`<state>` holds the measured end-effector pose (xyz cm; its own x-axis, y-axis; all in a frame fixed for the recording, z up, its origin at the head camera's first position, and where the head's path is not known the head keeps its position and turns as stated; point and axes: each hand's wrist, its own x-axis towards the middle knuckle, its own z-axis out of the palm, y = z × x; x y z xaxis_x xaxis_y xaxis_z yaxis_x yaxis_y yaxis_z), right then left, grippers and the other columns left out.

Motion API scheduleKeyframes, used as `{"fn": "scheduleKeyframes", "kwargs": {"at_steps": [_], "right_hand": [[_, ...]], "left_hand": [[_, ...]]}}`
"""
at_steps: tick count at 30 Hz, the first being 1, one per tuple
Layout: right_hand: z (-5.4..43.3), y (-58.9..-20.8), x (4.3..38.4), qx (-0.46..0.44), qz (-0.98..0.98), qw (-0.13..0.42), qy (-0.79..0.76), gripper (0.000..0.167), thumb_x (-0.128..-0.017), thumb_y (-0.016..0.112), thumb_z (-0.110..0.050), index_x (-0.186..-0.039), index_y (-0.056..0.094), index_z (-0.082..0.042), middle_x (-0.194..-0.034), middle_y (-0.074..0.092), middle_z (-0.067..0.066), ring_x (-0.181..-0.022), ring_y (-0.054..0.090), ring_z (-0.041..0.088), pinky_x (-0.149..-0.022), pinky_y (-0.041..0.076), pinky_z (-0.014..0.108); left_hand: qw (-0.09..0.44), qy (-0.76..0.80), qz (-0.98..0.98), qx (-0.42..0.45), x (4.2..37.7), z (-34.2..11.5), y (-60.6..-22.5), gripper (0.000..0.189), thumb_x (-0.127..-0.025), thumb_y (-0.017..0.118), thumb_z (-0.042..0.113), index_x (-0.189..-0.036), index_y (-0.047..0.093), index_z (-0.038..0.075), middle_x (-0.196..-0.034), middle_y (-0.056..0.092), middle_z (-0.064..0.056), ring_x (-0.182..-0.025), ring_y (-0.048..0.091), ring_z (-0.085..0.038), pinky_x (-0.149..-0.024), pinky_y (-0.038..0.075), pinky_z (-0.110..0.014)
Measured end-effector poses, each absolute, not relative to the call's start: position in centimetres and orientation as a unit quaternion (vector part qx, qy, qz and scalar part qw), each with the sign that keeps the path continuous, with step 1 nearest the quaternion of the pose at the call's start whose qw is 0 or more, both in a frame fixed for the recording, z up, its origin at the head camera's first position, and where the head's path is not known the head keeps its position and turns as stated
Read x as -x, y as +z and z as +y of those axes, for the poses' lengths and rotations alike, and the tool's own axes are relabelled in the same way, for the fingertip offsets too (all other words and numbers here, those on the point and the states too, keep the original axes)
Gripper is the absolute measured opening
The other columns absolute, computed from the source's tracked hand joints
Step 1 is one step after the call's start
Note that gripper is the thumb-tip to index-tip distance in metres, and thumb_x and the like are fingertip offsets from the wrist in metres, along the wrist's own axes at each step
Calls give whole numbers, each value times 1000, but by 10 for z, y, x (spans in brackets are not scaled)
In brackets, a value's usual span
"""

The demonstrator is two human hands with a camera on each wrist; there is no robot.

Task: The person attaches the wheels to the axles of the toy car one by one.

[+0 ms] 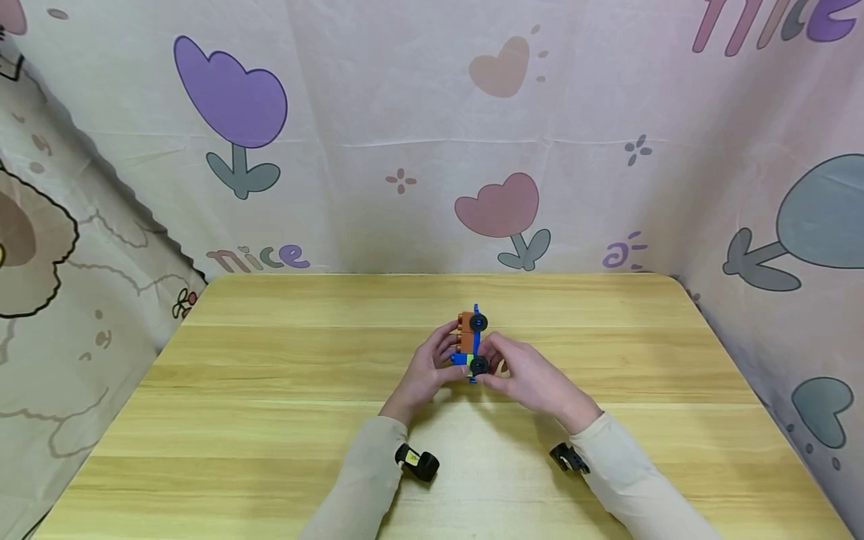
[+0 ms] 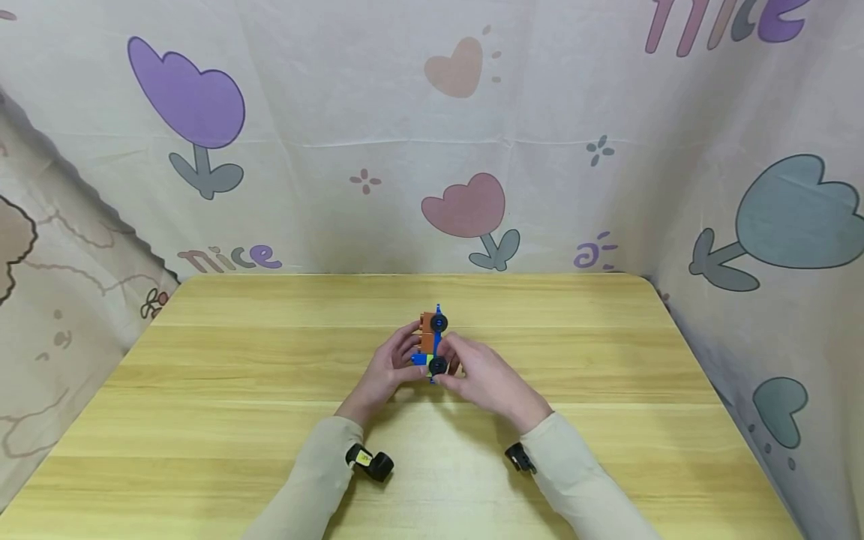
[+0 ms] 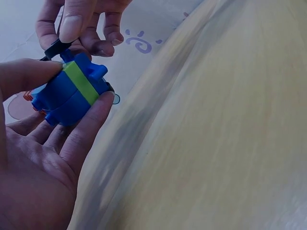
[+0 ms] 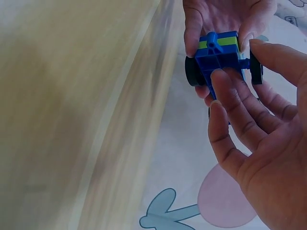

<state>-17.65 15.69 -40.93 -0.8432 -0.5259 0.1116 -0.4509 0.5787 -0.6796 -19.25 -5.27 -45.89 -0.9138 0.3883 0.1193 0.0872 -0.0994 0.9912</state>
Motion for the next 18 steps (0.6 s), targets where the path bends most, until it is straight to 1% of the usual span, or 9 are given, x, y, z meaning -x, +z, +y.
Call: {"fn": "scheduleKeyframes", "kwargs": {"at_steps": [7, 11, 14, 18], "right_hand": [[156, -410, 177, 273, 885, 52, -373, 27, -89, 75, -19, -110, 58, -16, -93, 61, -9, -86, 60, 12, -74, 53, 38], [156, -411, 177, 272, 885, 51, -375, 28, -89, 75, -19, -110, 58, -15, -95, 62, -8, -87, 61, 16, -75, 53, 38], [157, -411, 177, 270, 885, 50, -376, 28, -88, 75, -18, -110, 58, -14, -95, 62, -7, -89, 62, 19, -76, 53, 39], [157, -411, 177, 268, 885, 50, -378, 28, -88, 75, -17, -111, 59, -14, -96, 62, -7, -89, 62, 19, -77, 53, 40]], "left_hand": [[110, 719, 664, -174, 193, -53, -461, 80, -84, 66, -6, -153, 29, 6, -142, 46, -21, -135, 39, -34, -113, 26, -44], [117, 729, 650, -180, 194, -53, -462, 78, -83, 61, -7, -153, 27, 3, -144, 44, -24, -135, 39, -36, -111, 30, -45], [124, 736, 642, -175, 193, -53, -461, 75, -85, 57, -2, -153, 27, 5, -145, 42, -23, -135, 40, -36, -109, 34, -45], [124, 732, 650, -159, 193, -52, -461, 70, -91, 60, 8, -154, 29, 10, -145, 44, -18, -135, 41, -31, -109, 35, -43]]}}
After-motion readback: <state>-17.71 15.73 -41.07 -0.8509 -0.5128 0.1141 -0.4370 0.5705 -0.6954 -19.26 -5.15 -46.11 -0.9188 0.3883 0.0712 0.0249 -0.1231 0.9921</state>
